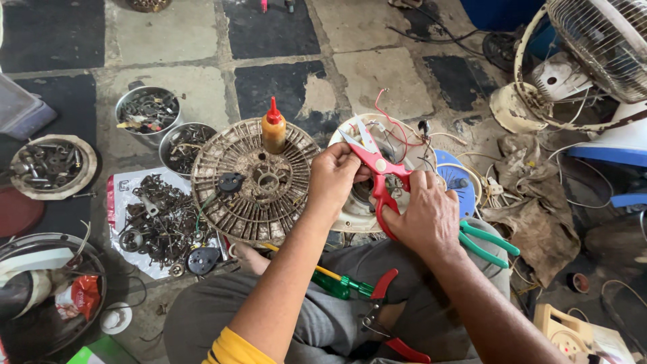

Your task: The person strips and connects electrical wires inside a fan motor housing using pliers and scissors.

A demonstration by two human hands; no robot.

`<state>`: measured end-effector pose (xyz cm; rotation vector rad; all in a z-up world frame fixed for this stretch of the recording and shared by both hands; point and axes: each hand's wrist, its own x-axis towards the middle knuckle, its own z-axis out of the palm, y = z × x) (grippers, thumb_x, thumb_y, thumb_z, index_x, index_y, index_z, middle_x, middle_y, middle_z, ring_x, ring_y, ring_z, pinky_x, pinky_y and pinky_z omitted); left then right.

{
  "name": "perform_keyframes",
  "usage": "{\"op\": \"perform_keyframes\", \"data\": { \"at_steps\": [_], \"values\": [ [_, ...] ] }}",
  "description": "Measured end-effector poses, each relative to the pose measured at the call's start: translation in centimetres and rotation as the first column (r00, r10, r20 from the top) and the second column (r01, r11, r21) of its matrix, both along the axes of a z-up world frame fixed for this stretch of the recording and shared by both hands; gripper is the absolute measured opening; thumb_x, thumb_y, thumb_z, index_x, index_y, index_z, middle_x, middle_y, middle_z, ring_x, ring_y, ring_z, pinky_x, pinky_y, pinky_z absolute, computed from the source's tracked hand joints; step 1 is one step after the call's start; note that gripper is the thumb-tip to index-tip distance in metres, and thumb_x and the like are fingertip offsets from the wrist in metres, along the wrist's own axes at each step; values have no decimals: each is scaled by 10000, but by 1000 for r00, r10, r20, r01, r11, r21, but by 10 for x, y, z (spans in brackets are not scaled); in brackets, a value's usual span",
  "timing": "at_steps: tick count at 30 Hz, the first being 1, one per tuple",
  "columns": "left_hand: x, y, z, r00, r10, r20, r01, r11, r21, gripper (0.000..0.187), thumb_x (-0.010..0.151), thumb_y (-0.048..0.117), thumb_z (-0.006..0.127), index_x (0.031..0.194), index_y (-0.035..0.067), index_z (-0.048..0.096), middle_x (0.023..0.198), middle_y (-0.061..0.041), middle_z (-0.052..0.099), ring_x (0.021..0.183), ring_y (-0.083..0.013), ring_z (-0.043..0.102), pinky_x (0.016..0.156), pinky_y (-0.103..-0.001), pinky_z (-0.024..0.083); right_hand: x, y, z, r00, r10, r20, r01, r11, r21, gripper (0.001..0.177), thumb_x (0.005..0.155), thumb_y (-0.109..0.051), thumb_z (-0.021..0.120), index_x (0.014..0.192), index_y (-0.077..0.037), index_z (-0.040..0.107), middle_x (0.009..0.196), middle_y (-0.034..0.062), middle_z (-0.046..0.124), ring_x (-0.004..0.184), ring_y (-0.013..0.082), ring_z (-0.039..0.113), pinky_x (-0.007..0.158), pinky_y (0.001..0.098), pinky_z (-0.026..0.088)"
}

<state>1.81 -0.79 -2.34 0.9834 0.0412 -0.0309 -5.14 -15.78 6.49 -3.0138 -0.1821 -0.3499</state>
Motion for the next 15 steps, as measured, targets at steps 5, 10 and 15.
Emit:
{"op": "perform_keyframes", "data": {
  "at_steps": [5, 10, 15],
  "values": [
    [0, 2, 4, 1000, -9, 2, 9, 1000, -13, 132, 1023, 97, 592, 989, 1, 676, 876, -69, 743, 721, -120, 719, 691, -268, 613, 0, 1, -2, 1000, -3, -12, 3, 999, 34, 571, 725, -435, 817, 1040, -15, 590, 1015, 158, 642, 920, 350, 664, 785, 481, 493],
    [-1, 2, 4, 1000, -15, 0, 15, 1000, -22, 120, 1011, 81, 588, 1000, -1, 675, 889, -67, 743, 738, -126, 726, 703, -273, 622, 1, 1, -1, 999, 25, 42, -26, 999, 43, 592, 714, -428, 828, 1043, -3, 581, 1004, 179, 643, 947, 370, 658, 793, 490, 500],
    [1, 1, 4, 1000, -25, 4, 25, 999, -33, 123, 1022, 91, 592, 1005, 0, 674, 891, -66, 744, 745, -123, 724, 705, -273, 618, 4, 2, 2, 1000, -4, -17, 6, 997, 81, 614, 715, -426, 834, 1052, 15, 571, 1020, 205, 635, 946, 383, 654, 784, 487, 517]
  ]
}}
